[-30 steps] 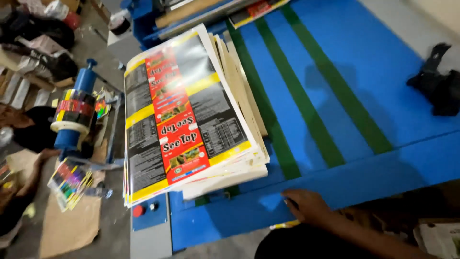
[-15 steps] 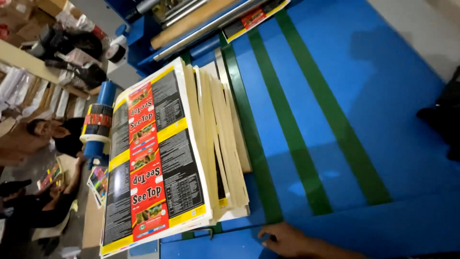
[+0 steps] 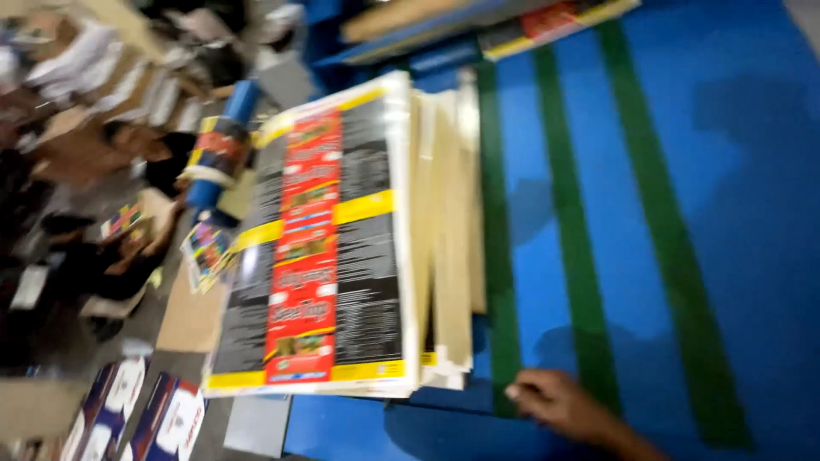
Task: The recorder is flipping through and placing printed label sheets onto the bed of a laminating machine.
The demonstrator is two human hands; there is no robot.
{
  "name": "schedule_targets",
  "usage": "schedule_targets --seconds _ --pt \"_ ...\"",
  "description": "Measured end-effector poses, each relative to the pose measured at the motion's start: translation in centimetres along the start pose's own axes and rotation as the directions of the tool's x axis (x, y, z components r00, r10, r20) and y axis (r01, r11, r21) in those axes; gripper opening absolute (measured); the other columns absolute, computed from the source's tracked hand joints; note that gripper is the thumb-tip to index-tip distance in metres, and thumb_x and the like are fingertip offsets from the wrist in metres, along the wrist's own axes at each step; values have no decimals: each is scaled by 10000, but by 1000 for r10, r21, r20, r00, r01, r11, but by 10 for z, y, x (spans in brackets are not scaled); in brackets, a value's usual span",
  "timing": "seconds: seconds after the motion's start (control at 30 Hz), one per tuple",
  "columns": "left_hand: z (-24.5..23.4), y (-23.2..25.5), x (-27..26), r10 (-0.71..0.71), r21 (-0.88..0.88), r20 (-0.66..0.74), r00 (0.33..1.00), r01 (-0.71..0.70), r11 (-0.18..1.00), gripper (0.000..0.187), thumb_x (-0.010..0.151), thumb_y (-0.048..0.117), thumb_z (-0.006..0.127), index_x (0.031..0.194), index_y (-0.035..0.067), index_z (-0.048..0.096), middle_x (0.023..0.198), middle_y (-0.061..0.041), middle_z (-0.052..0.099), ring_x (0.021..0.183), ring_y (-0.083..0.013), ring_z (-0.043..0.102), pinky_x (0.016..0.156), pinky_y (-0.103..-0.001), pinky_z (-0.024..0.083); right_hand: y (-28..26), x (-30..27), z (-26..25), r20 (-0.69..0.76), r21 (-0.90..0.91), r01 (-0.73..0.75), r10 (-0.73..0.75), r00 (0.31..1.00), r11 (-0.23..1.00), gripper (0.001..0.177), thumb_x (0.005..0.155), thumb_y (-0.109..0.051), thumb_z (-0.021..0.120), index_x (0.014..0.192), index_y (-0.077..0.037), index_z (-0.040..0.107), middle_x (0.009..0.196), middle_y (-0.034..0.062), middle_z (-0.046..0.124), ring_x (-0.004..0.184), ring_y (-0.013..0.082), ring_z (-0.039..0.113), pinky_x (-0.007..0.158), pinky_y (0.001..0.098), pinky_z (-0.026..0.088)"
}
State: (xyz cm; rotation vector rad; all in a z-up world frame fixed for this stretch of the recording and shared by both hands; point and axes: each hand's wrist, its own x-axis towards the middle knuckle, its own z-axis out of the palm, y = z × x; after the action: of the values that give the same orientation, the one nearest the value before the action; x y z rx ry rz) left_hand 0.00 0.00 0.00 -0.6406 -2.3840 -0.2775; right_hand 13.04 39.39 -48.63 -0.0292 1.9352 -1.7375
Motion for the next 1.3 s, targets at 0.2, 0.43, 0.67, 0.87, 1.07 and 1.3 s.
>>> schedule_targets --seconds 0.2,0.43,0.67,0.87,1.07,1.3 --pt "36 -126 14 -122 174 -81 989 134 976 166 1007 159 754 1139 64 722 1046 -148 732 975 -351 695 855 -474 530 -195 31 -76 -477 -159 -70 -14 879 985 247 1006 -310 588 1004 -84 689 855 93 708 771 198 651 695 366 544" --pt "294 -337 56 -455 -18 460 763 520 854 497 928 455 614 1119 6 714 1101 -287 704 1038 -449 687 892 -536 532 -324 173 -73 -652 -189 81 -186 735 979 623 988 -371 579 1530 -100 437 1465 144 535 1256 279 554 1003 470 485" --pt "444 -328 42 -142 -654 698 702 706 272 888 947 715 408 1414 -19 586 1391 -245 600 1278 -374 547 1039 -467 416 -338 246 -57 -763 -34 -143 67 643 989 716 1046 -433 562 1603 -63 306 1576 211 409 1387 359 428 1089 553 381" --pt "444 -302 70 -188 -740 668 720 670 -62 947 892 538 633 1506 -72 249 1395 -230 553 1226 -295 620 1011 -415 518 -327 244 -49 -672 199 -156 251 697 967 562 1028 -394 538 1417 12 552 1277 205 671 1078 309 651 909 483 531" --pt "491 -320 101 -82 -633 765 639 724 -272 856 878 451 721 1415 -132 396 1266 -242 654 1106 -290 666 894 -372 558 -353 271 -68 -633 231 -279 362 684 932 543 1029 -437 519 1336 1 616 1170 218 731 977 318 690 847 490 552" --pt "517 -328 145 -204 -618 781 590 776 -124 606 703 361 858 1143 -34 726 1055 -168 770 922 -270 750 808 -387 592 -357 314 -97 -692 163 -151 222 687 975 488 1005 -405 639 1251 16 657 1123 164 724 954 255 683 853 420 545"
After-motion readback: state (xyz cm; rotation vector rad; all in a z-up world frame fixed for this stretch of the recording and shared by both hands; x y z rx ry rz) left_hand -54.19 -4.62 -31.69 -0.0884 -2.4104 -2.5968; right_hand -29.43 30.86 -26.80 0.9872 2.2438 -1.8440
